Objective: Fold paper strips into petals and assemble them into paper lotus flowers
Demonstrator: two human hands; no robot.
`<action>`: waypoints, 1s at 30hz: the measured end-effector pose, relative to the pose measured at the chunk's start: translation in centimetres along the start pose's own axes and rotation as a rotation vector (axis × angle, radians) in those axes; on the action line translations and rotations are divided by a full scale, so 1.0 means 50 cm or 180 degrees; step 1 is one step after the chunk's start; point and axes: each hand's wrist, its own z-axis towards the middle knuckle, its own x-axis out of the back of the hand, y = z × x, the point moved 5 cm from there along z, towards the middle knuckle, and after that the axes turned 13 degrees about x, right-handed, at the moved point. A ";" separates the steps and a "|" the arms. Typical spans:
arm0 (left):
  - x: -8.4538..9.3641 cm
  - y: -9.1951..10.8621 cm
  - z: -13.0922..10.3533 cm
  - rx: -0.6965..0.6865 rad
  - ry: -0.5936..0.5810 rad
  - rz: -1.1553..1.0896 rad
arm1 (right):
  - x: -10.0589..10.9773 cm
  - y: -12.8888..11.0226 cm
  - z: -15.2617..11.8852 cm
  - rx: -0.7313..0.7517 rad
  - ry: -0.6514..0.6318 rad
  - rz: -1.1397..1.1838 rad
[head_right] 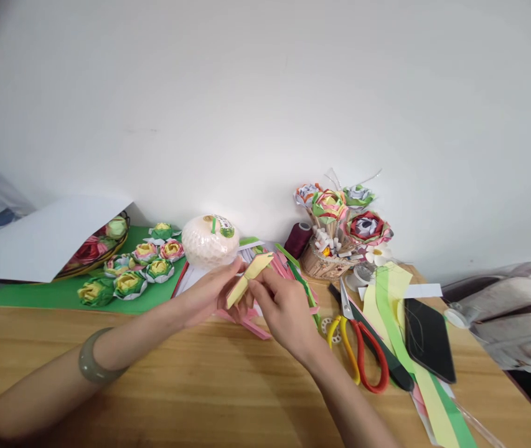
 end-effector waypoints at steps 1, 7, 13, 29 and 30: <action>0.002 0.009 -0.003 -0.0139 0.0075 0.0227 | 0.002 0.002 0.000 -0.0002 0.0001 -0.0185; 0.000 0.022 -0.010 -0.0088 -0.0059 0.0341 | 0.015 -0.007 -0.009 0.0494 0.0554 -0.1506; -0.013 0.011 -0.013 -0.0041 -0.0226 -0.0146 | 0.015 -0.022 -0.027 0.0955 0.0908 -0.1990; -0.030 0.029 -0.032 -0.0591 0.0034 0.0387 | 0.029 -0.024 -0.019 0.0507 0.0549 -0.0962; -0.030 0.029 -0.032 -0.0587 0.0018 0.0387 | 0.029 -0.023 -0.019 0.0498 0.0562 -0.0922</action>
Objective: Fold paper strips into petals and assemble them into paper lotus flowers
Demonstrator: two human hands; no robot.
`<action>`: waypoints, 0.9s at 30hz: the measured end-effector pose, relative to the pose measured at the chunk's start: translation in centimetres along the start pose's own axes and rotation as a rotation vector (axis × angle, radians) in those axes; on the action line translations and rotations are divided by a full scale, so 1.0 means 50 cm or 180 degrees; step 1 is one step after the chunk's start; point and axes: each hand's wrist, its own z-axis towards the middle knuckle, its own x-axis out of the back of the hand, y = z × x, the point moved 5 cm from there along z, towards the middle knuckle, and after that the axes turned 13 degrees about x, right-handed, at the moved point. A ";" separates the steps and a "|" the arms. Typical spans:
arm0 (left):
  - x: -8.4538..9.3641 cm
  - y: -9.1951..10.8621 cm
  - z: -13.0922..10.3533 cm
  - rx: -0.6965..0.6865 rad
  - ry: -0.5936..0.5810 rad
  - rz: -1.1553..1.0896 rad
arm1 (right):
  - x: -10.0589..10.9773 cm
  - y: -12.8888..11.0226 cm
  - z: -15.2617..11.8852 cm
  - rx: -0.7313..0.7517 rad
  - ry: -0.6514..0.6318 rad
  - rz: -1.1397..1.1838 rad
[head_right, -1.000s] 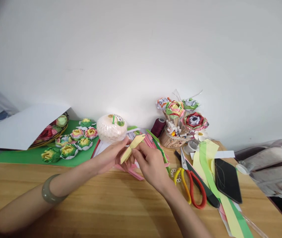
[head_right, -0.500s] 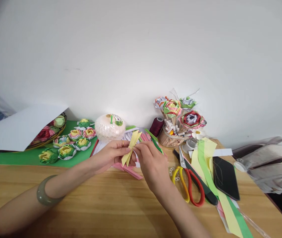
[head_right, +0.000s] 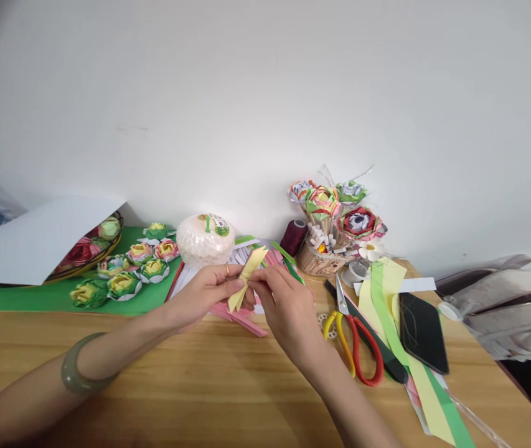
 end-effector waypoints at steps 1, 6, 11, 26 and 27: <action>0.000 -0.001 0.000 0.0003 -0.0017 -0.0001 | 0.000 0.001 0.000 -0.0022 0.0015 0.0031; 0.000 -0.005 0.003 -0.0025 -0.0023 -0.0046 | -0.004 0.003 0.002 -0.0188 -0.0097 0.0059; 0.011 -0.014 0.008 -0.0007 0.0125 0.0075 | -0.003 0.000 0.006 -0.0447 -0.0394 0.0104; 0.015 -0.004 0.009 -0.0253 0.0300 0.0263 | -0.039 0.006 -0.004 -0.1154 -0.0500 0.0611; 0.014 -0.005 0.010 -0.0240 0.0269 0.0230 | -0.039 0.006 -0.002 -0.1086 -0.0519 0.0626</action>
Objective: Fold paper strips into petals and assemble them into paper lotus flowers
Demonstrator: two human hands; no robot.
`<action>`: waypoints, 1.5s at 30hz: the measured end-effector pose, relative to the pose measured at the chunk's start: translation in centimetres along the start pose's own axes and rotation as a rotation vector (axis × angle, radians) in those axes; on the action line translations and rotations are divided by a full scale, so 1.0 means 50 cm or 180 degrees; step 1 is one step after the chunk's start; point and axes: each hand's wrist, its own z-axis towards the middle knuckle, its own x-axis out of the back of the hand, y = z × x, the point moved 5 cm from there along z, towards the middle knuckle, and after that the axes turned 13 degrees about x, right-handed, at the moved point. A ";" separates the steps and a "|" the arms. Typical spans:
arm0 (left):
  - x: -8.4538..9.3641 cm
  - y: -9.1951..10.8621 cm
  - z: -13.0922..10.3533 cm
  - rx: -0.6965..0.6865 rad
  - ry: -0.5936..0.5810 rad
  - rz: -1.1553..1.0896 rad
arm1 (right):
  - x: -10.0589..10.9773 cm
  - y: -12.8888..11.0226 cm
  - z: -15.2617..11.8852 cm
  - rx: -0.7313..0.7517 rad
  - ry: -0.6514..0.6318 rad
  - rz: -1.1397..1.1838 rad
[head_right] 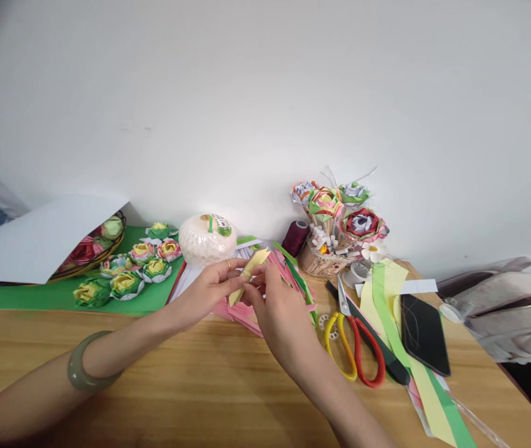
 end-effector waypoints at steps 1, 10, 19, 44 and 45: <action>0.000 0.000 0.001 0.0014 -0.0022 -0.0028 | 0.000 -0.001 0.001 0.0095 -0.0036 -0.0047; -0.008 -0.008 -0.009 0.0315 -0.0004 -0.0446 | 0.017 -0.019 -0.012 0.1318 -0.0026 -0.1031; -0.014 -0.013 -0.022 0.0684 -0.0202 -0.0848 | 0.037 -0.010 -0.009 0.0957 -0.0085 -0.0083; -0.022 -0.010 -0.035 0.1235 -0.0332 -0.1058 | 0.036 -0.039 -0.031 0.2824 -0.0023 -0.2193; -0.022 -0.010 -0.036 0.1256 -0.0309 -0.1058 | 0.037 -0.041 -0.032 0.2932 -0.0034 -0.2280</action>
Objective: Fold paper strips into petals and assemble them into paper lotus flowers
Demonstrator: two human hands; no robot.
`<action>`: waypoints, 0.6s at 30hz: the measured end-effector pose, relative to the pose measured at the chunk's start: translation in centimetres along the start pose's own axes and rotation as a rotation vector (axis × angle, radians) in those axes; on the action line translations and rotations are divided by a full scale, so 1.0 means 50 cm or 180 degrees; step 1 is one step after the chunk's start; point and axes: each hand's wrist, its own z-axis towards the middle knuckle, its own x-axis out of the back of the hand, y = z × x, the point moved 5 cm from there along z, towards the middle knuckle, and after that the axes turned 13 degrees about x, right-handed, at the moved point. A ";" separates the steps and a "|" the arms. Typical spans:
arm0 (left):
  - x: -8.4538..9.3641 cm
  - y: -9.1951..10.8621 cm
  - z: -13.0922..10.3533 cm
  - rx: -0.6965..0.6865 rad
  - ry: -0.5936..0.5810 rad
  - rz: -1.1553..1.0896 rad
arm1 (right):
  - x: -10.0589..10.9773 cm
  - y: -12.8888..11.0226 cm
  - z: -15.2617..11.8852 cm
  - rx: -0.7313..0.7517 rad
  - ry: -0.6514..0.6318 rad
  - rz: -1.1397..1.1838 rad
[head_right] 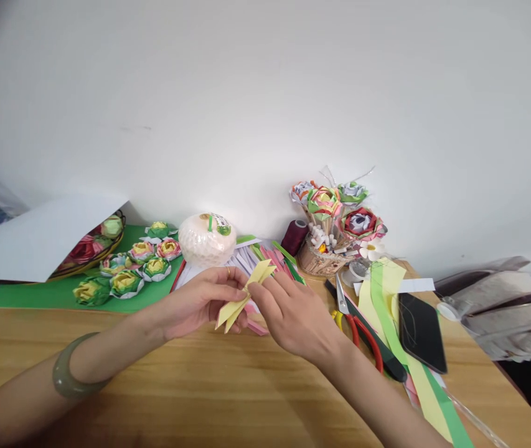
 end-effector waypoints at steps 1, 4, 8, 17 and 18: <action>0.000 -0.001 -0.001 0.0012 0.0029 -0.0007 | 0.003 -0.002 0.000 0.0115 -0.0014 -0.0083; 0.000 -0.001 -0.001 -0.0006 0.0161 -0.0076 | 0.008 -0.010 0.004 0.0408 -0.0087 -0.0367; -0.002 -0.001 0.000 -0.0065 0.0247 -0.0186 | 0.010 -0.015 0.008 0.0664 -0.0148 -0.0680; -0.008 -0.011 0.006 0.0016 -0.0293 -0.0357 | 0.000 0.012 -0.003 0.0346 0.0034 -0.0307; -0.007 -0.010 0.007 -0.0041 -0.0317 -0.0326 | -0.003 0.016 -0.006 0.0179 0.0054 -0.0130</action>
